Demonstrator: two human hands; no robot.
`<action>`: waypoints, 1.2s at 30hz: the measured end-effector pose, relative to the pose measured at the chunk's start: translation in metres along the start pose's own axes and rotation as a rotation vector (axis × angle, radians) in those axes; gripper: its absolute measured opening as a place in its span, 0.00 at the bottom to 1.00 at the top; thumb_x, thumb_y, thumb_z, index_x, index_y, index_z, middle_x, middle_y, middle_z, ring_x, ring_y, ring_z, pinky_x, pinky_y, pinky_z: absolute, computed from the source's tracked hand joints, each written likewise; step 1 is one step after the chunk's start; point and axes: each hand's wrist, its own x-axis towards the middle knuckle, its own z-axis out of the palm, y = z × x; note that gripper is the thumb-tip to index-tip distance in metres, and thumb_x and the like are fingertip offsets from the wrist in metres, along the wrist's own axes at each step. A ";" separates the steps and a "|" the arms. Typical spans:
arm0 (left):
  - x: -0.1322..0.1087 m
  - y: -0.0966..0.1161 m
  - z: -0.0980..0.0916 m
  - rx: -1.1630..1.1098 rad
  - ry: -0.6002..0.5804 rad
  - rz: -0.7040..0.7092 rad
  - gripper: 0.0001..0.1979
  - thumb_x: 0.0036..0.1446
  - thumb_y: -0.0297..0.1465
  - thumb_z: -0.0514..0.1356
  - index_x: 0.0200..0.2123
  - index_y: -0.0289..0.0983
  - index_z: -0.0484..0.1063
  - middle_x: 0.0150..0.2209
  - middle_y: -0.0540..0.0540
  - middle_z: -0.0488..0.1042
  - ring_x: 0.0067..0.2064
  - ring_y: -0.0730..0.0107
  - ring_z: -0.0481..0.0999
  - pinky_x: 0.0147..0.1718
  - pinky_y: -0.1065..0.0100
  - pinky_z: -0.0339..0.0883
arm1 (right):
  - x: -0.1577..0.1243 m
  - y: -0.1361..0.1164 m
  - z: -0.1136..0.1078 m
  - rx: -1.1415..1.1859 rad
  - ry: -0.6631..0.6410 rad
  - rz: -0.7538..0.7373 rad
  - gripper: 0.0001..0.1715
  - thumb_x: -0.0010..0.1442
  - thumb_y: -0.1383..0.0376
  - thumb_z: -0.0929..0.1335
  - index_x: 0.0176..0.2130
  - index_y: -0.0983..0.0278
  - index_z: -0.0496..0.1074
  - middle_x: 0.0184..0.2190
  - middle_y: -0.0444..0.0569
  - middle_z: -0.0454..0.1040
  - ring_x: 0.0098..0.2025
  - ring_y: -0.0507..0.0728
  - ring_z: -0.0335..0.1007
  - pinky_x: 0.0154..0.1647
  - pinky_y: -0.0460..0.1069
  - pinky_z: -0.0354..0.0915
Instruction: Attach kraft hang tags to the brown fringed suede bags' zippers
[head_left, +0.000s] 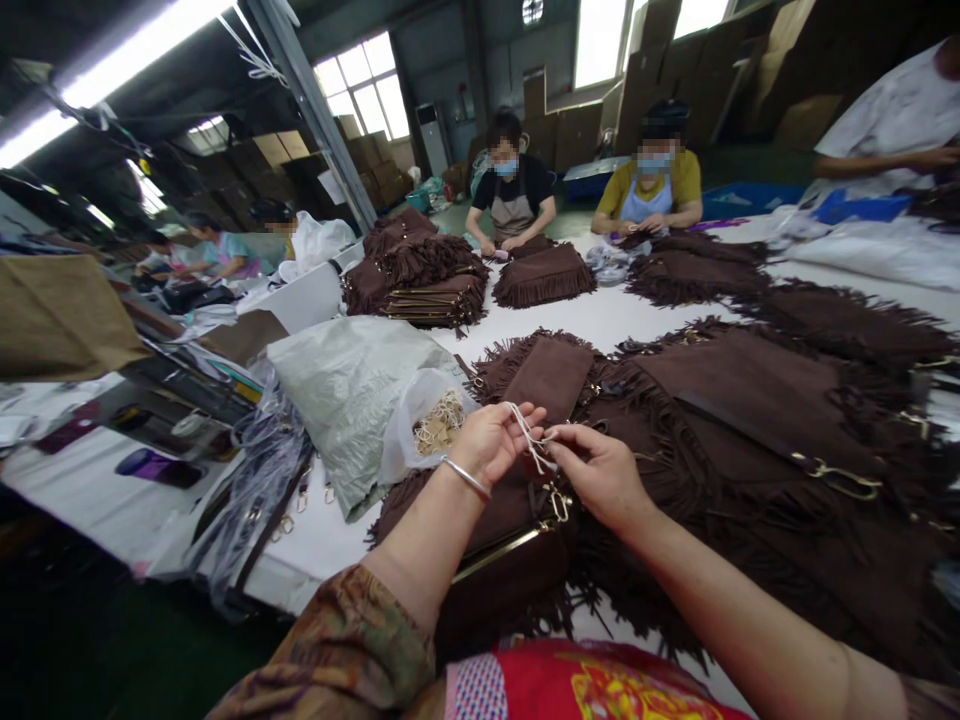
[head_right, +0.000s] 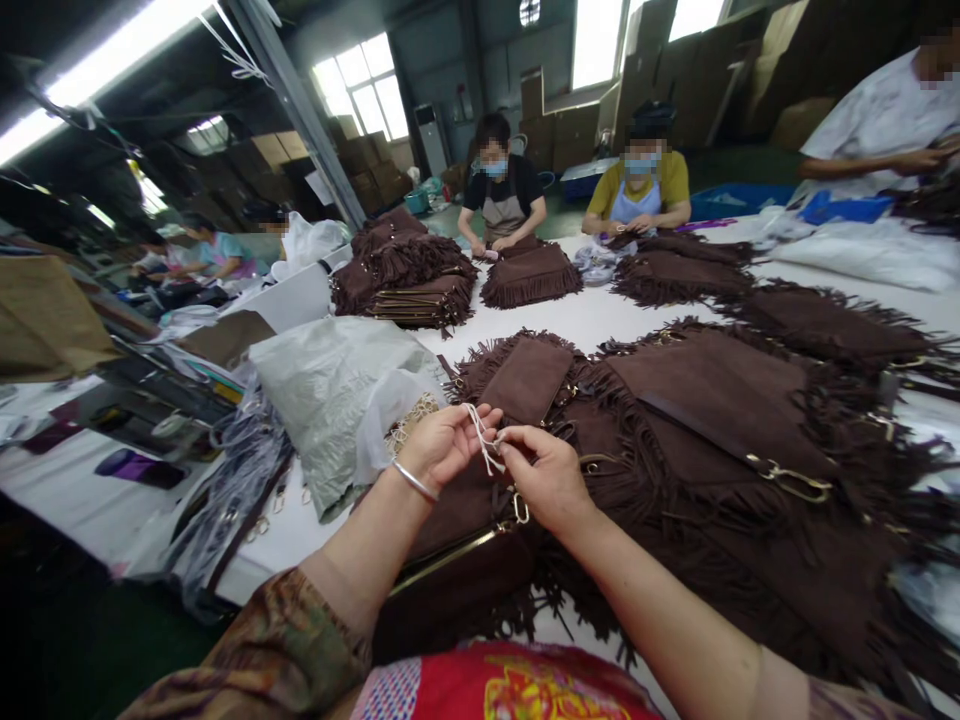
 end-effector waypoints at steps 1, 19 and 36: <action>0.000 0.000 -0.001 0.014 0.003 0.009 0.06 0.58 0.19 0.53 0.30 0.33 0.64 0.33 0.40 0.76 0.36 0.61 0.82 0.32 0.65 0.77 | 0.000 0.000 -0.002 0.015 -0.022 0.034 0.10 0.57 0.60 0.68 0.36 0.63 0.77 0.31 0.48 0.79 0.33 0.56 0.74 0.36 0.50 0.69; -0.006 -0.005 0.005 -0.019 -0.002 -0.091 0.08 0.61 0.20 0.50 0.31 0.31 0.67 0.34 0.38 0.76 0.37 0.61 0.81 0.34 0.63 0.77 | -0.016 0.010 -0.018 -0.281 -0.061 -0.535 0.21 0.60 0.71 0.66 0.53 0.57 0.71 0.42 0.51 0.72 0.47 0.58 0.69 0.50 0.55 0.67; -0.005 -0.021 0.002 0.010 -0.081 -0.211 0.09 0.60 0.20 0.51 0.32 0.27 0.70 0.29 0.37 0.77 0.31 0.64 0.80 0.30 0.67 0.76 | -0.012 0.008 -0.030 -0.101 -0.082 -0.438 0.11 0.62 0.71 0.66 0.42 0.59 0.75 0.40 0.48 0.75 0.43 0.55 0.71 0.45 0.51 0.68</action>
